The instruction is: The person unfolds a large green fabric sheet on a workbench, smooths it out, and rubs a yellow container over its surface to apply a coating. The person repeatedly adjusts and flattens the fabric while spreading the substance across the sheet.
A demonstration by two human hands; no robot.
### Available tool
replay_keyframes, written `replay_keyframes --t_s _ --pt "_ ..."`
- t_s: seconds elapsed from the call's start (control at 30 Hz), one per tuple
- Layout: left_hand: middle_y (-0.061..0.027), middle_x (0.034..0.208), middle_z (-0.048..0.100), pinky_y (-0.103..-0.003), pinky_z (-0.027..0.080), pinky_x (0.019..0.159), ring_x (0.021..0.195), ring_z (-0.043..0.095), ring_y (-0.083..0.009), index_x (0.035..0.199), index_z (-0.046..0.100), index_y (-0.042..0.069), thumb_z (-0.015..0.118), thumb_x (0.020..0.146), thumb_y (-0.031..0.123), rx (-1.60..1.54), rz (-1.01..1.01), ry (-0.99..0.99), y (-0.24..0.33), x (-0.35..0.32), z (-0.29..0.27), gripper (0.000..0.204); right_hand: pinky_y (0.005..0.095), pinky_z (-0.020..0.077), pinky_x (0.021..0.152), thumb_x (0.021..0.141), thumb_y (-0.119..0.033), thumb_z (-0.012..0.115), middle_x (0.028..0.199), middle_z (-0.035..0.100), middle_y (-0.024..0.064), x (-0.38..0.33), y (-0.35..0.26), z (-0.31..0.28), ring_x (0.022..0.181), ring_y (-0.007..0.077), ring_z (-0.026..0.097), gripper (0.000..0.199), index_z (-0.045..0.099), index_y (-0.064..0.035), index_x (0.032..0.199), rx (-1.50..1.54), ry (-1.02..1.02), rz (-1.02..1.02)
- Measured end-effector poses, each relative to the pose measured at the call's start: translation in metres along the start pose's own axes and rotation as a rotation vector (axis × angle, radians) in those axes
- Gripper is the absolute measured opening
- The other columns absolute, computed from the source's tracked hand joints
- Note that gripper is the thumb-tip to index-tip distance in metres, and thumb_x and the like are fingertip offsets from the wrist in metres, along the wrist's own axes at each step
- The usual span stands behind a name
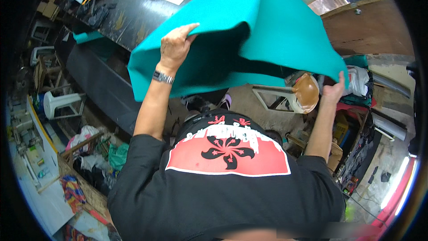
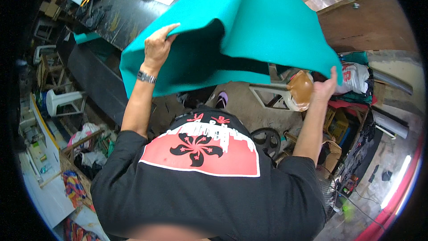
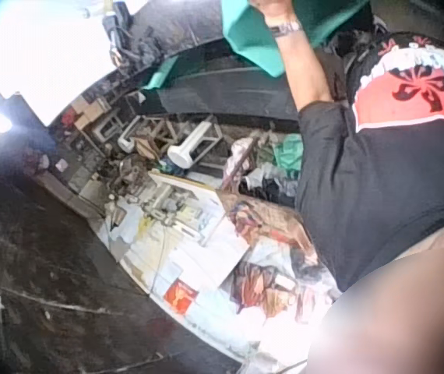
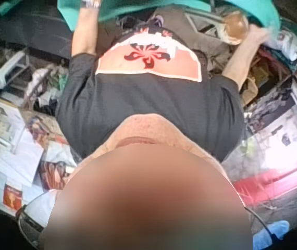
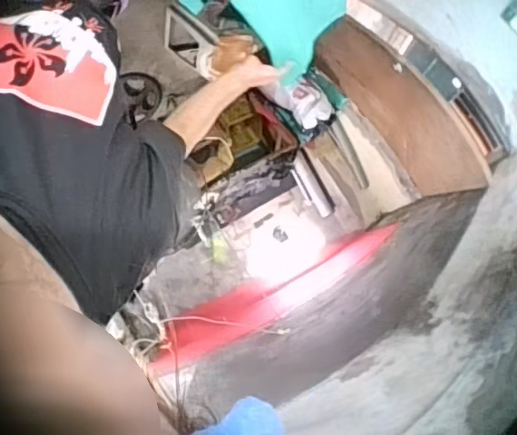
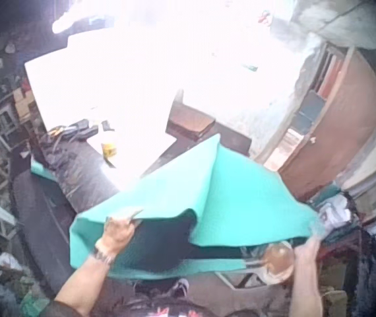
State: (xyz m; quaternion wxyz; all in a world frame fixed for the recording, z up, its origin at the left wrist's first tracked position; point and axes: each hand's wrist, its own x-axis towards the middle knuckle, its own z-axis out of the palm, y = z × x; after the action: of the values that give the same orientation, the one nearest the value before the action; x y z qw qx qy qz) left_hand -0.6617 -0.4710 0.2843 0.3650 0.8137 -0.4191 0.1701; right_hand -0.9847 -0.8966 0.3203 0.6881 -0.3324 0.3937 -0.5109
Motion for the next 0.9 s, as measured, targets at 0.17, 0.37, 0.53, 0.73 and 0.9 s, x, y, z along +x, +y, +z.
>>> replay_keyframes --t_s 0.17,0.37,0.53,0.73,0.9 --pt "-0.012 0.082 0.069 -0.038 0.054 0.063 0.073 0.069 -0.0294 0.101 0.066 0.012 0.071 0.086 0.023 -0.145 0.127 -0.225 0.054 0.023 -0.028 0.019 0.0472 0.0479 0.098 0.095 -0.03 0.059 0.123 0.063 0.0169 0.034 -0.108 0.074 0.111 0.0327 0.06 0.042 0.059 0.0019 0.123 -0.018 -0.126 -0.296" --pt "-0.0169 0.085 0.067 -0.038 0.053 0.064 0.077 0.068 -0.0341 0.102 0.065 0.008 0.072 0.085 0.015 -0.361 0.107 -0.327 0.091 0.018 -0.008 0.019 0.047 0.0459 0.102 0.091 -0.03 0.069 0.117 0.065 0.0164 0.078 -0.176 0.189 0.107 0.032 0.062 0.043 0.061 0.0023 0.118 -0.04 -0.203 -0.243" --pt "-0.0138 0.09 0.068 -0.04 0.054 0.073 0.084 0.067 -0.0336 0.105 0.064 0.007 0.071 0.084 0.013 -0.404 0.136 -0.363 0.125 0.001 0.029 0.023 0.042 0.051 0.092 0.09 -0.033 0.069 0.116 0.064 0.0141 0.026 -0.212 0.244 0.102 0.0288 0.063 0.045 0.059 -0.0006 0.119 -0.254 -0.51 -0.493" --pt "-0.0191 0.117 0.062 -0.041 0.051 0.088 0.105 0.061 -0.0356 0.122 0.057 0.007 0.067 0.087 0.013 -0.57 0.175 -0.438 0.162 0.007 0.077 0.037 0.0401 0.0507 0.091 0.09 -0.025 0.07 0.115 0.063 0.0141 -0.055 -0.202 0.266 0.103 0.0275 0.062 0.038 0.058 -0.0003 0.116 -0.481 -0.734 -0.721" --pt "-0.0244 0.154 0.03 -0.045 0.023 0.118 0.144 0.028 -0.0369 0.152 0.029 0.008 0.076 0.078 0.051 -0.645 0.199 -0.957 0.151 -0.007 0.075 0.097 0.0385 0.0504 0.091 0.089 -0.019 0.07 0.113 0.062 0.0141 -0.14 -0.125 0.228 0.104 0.0264 0.062 0.033 0.057 -0.0001 0.113 -0.814 -0.937 -0.676"
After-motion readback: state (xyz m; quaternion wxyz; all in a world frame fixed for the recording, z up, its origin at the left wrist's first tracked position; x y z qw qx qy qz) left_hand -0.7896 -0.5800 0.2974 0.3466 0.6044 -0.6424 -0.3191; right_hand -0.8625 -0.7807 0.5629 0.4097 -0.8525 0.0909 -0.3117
